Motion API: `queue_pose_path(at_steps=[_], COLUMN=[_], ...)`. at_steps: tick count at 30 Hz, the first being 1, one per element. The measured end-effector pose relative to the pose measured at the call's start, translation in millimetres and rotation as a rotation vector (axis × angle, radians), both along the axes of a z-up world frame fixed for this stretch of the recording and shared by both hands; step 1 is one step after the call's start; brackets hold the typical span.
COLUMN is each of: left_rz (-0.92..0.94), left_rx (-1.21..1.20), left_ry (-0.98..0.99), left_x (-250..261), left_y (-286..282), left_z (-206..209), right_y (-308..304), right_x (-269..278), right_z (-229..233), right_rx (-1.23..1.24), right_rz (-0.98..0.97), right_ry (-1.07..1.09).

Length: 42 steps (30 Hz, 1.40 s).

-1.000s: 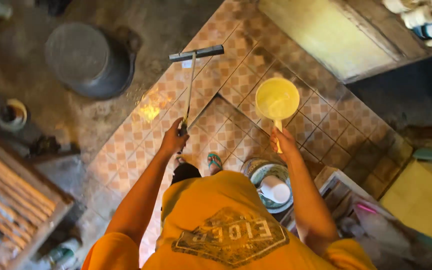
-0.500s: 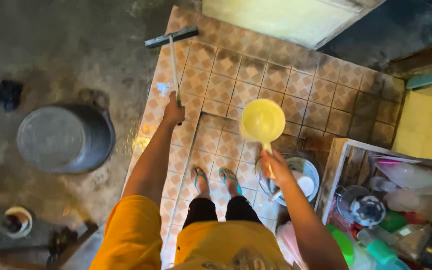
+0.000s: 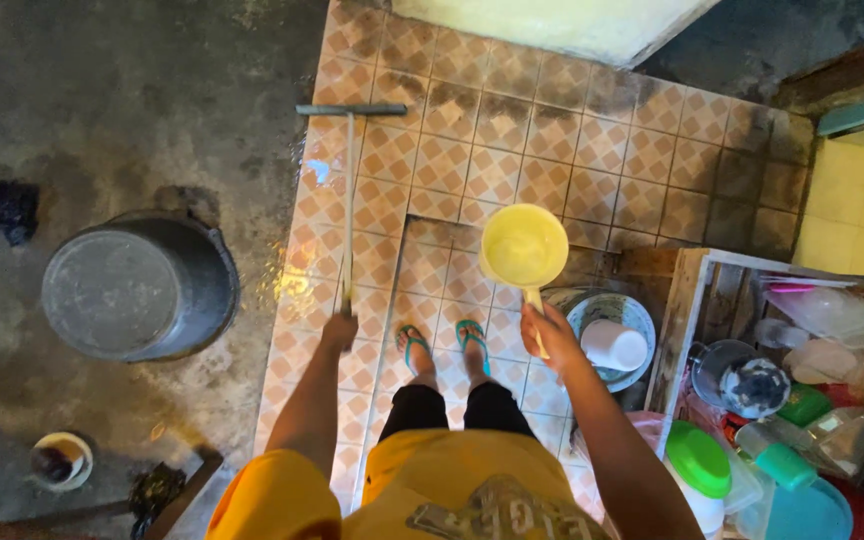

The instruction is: The person uses a squeegee and a plastic dipper to push water into a drain to clean a tiled floor.

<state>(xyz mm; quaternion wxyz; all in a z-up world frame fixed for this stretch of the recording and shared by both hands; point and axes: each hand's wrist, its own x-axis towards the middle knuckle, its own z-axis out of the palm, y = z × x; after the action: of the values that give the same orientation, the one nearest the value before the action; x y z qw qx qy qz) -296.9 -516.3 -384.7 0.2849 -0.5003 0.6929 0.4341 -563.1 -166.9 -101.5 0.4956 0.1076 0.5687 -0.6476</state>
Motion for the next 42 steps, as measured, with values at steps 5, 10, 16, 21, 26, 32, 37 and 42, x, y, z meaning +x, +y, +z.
queue_pose_path(at_steps=[5,10,16,21,26,32,37,42], left_rz=[0.128,0.063,0.022,-0.059,0.005,0.247,0.285,-0.755], left_rx=[0.122,-0.010,-0.215,-0.303,-0.287,-0.025,0.195,-0.507], left_ry=[0.056,-0.110,-0.027,0.116,0.261,0.236,0.149,0.550], left_x=[164,217,147,14,-171,-271,-198,-43], left_y=[65,101,69,2,-74,-95,-52,7], left_z=[25,86,96,56,51,20,-50,-54], right_y=[12,16,12,17,8,5,5,1], right_x=[3,0,-9,-11,-5,-3,8,15], right_z=[-15,0,13,10,12,-8,-14,-5], right_rx=[-0.012,-0.016,-0.098,-0.122,-0.019,-0.086,-0.053,-0.039], right_rz=[-0.017,-0.044,-0.047,-0.024,-0.096,-0.113,-0.098,-0.098], right_ry=[-0.001,-0.045,0.124,0.154,0.070,0.037,-0.020,-0.017])
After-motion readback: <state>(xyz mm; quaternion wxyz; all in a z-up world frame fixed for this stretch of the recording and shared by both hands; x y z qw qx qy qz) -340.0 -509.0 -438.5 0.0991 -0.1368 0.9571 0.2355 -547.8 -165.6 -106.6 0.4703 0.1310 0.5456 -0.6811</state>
